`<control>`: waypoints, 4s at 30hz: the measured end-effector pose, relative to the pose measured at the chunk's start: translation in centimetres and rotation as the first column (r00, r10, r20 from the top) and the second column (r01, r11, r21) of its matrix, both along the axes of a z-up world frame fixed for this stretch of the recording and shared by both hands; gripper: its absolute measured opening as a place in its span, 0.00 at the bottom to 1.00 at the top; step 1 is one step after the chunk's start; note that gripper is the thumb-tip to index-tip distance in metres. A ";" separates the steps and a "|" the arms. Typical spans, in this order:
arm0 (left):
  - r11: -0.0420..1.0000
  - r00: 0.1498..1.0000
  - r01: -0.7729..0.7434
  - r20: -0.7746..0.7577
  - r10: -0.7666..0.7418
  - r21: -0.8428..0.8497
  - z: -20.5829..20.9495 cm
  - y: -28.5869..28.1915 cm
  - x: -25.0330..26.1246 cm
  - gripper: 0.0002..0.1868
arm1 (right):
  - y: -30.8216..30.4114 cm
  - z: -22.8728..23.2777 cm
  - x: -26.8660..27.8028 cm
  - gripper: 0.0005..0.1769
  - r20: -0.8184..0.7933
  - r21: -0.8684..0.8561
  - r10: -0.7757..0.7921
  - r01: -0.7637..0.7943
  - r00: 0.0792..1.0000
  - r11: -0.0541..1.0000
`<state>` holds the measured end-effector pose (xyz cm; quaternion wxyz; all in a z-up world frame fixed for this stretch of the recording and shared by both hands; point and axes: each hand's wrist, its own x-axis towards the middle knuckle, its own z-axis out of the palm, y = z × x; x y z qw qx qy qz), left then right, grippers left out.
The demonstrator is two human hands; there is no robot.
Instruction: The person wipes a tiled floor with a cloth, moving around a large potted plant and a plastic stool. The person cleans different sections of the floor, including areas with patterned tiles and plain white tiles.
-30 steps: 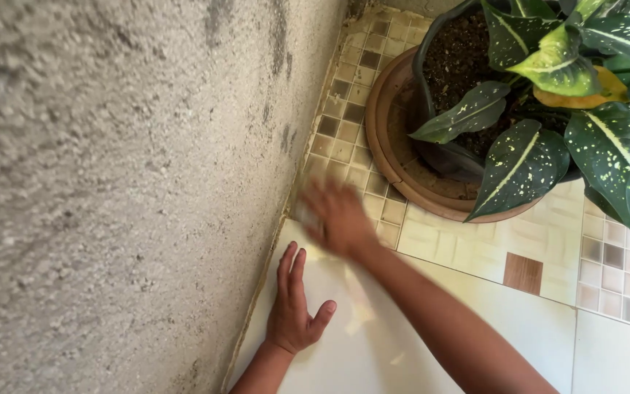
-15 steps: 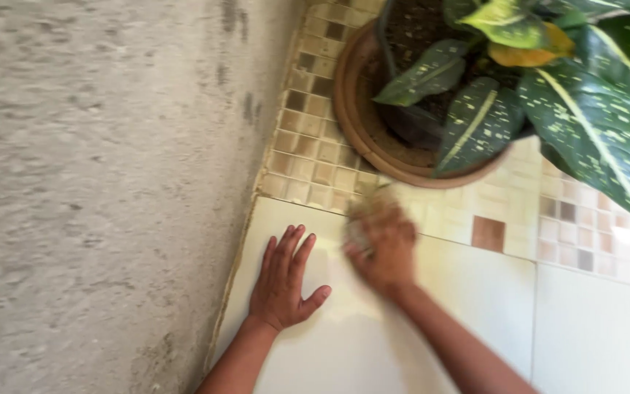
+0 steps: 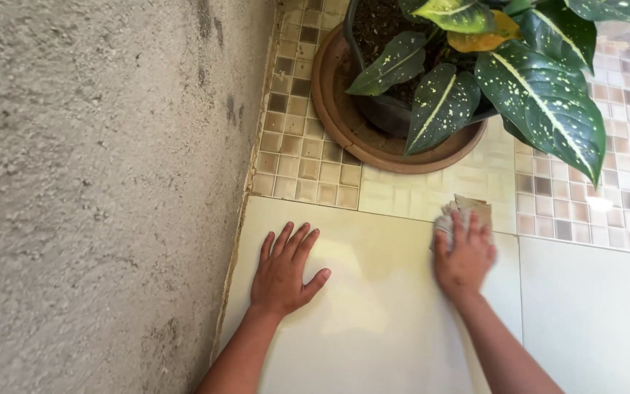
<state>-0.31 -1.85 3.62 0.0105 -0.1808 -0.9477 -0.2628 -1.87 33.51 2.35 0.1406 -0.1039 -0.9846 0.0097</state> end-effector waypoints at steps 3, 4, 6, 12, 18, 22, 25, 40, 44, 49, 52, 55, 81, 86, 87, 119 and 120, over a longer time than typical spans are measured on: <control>0.999 1.000 -0.008 -0.005 0.009 0.046 0.1 0.0 0.0 0.41 | -5.3 -0.2 1.4 0.33 0.113 -0.302 0.190 -0.149 0.975 0.942; 0.998 1.000 -0.012 -0.012 0.013 0.069 0.1 -0.1 -0.1 0.41 | -7.5 -0.2 2.4 0.41 -0.006 -0.306 0.375 -0.359 0.927 0.882; 0.994 1.000 -0.015 -0.026 0.017 0.108 0.1 -0.2 -0.1 0.42 | -10.5 0.1 4.9 0.35 0.175 -0.353 0.614 -0.533 0.770 0.769; 0.980 0.999 -0.026 -0.017 0.030 0.195 -0.4 -0.3 0.0 0.43 | -3.3 1.4 4.4 0.33 0.375 -0.279 0.504 -0.423 0.778 0.862; 0.976 0.999 -0.036 0.001 0.037 0.217 -0.5 -0.4 0.1 0.40 | 3.4 1.0 1.1 0.36 0.335 -0.068 0.056 -0.036 0.940 0.997; 0.969 0.999 -0.047 0.001 0.048 0.241 -0.6 -0.4 0.2 0.37 | 2.9 2.0 0.3 0.39 0.473 -0.116 0.175 -0.135 0.863 0.984; 0.961 0.998 -0.056 0.002 0.058 0.270 -0.7 -0.4 0.3 0.36 | 2.1 3.4 -0.3 0.39 0.519 -0.160 0.315 -0.272 0.795 0.949; 0.985 0.998 -0.042 -0.039 0.049 0.170 -0.6 -0.2 -0.1 0.33 | -2.2 8.2 0.4 0.46 0.394 -0.614 0.429 -0.114 0.813 0.781; 0.988 0.996 -0.060 -0.061 0.069 0.144 -0.8 0.2 0.0 0.25 | -3.3 7.2 1.1 0.36 0.250 -0.480 0.550 -0.391 0.797 0.785; 0.994 0.997 -0.063 -0.047 0.067 0.089 -0.6 0.1 -0.3 0.18 | -5.8 6.4 0.2 0.37 0.304 -0.483 0.538 -0.359 0.786 0.799; 0.993 0.998 -0.050 -0.036 0.054 0.108 -0.2 0.0 -0.2 0.19 | -6.9 6.0 0.1 0.39 0.378 -0.421 0.499 -0.336 0.780 0.843; 0.988 0.994 -0.098 -0.043 0.104 0.121 0.6 1.3 -0.2 0.21 | -7.0 5.8 0.0 0.33 0.386 -0.498 0.415 -0.193 0.824 0.846; 0.905 0.427 -0.417 0.897 0.117 0.081 -2.0 7.6 -7.6 0.14 | 0.7 5.7 -0.4 0.46 0.232 -0.578 0.371 -0.180 0.899 0.796; 0.829 0.255 -0.548 0.966 0.040 0.111 -0.4 6.4 -8.4 0.12 | -2.2 6.2 3.5 0.47 0.376 -0.670 0.594 -0.235 0.711 0.705; 0.797 0.218 -0.588 0.976 -0.011 0.140 0.1 6.2 -8.5 0.13 | -2.2 6.8 3.4 0.45 0.449 -0.689 0.560 -0.129 0.696 0.713; 0.947 0.792 0.140 0.541 -0.283 0.290 11.0 6.0 -10.7 0.30 | -8.3 13.9 -6.3 0.49 0.172 -0.811 0.713 -0.314 0.679 0.494; 0.957 0.823 0.077 0.523 -0.220 0.281 12.8 5.7 -10.8 0.28 | -9.0 14.5 -7.1 0.44 0.313 -0.773 0.720 -0.275 0.619 0.572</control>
